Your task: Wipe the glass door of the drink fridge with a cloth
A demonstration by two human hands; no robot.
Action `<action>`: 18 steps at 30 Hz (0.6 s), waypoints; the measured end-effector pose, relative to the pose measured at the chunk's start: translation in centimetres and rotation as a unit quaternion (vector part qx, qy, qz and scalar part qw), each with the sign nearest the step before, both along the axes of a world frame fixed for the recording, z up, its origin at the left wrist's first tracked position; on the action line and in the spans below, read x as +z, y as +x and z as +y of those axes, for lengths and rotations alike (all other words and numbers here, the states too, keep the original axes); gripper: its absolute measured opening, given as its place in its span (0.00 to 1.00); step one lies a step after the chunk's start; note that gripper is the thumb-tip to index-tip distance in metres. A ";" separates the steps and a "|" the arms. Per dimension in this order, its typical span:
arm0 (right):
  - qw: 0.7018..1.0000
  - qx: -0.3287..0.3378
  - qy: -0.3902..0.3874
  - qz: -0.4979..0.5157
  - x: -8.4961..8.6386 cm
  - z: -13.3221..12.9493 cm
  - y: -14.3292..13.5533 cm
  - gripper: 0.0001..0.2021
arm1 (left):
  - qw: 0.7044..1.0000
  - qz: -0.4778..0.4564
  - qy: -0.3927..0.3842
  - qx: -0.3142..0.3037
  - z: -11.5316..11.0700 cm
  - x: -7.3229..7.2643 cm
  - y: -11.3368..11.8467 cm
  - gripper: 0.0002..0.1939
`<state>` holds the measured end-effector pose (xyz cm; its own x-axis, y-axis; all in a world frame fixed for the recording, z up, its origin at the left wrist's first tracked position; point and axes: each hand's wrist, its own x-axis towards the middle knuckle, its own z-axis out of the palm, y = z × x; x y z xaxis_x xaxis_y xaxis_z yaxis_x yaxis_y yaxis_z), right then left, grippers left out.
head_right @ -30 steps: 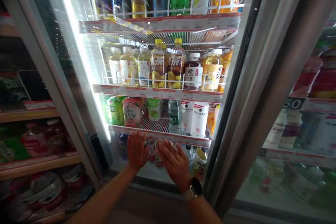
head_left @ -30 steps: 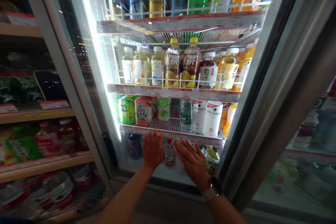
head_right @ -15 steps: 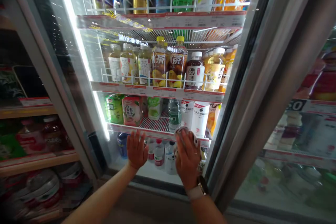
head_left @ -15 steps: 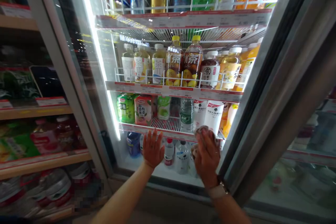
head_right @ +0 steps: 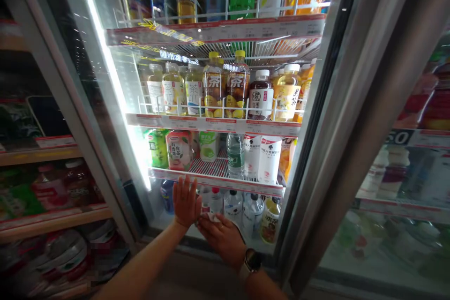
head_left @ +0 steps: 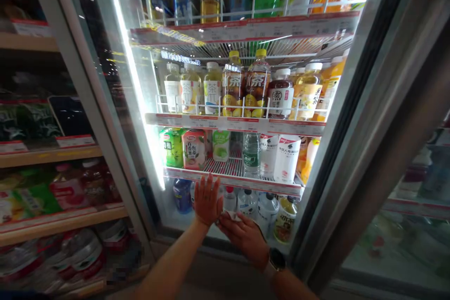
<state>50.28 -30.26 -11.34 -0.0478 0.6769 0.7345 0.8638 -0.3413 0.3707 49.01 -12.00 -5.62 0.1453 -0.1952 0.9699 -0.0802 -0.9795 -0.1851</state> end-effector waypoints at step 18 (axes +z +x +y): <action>0.887 -0.133 0.441 -0.036 13.6 -6.4 2.3 0.27 | 1.000 0.010 -0.008 0.004 0.1 -0.5 0.1 0.32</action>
<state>52.59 -36.64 2.22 -0.0409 -0.1657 0.9853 0.6941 -0.7141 -0.0913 49.10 -11.88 -6.11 0.1666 -0.1784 0.9698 -0.0753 -0.9829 -0.1679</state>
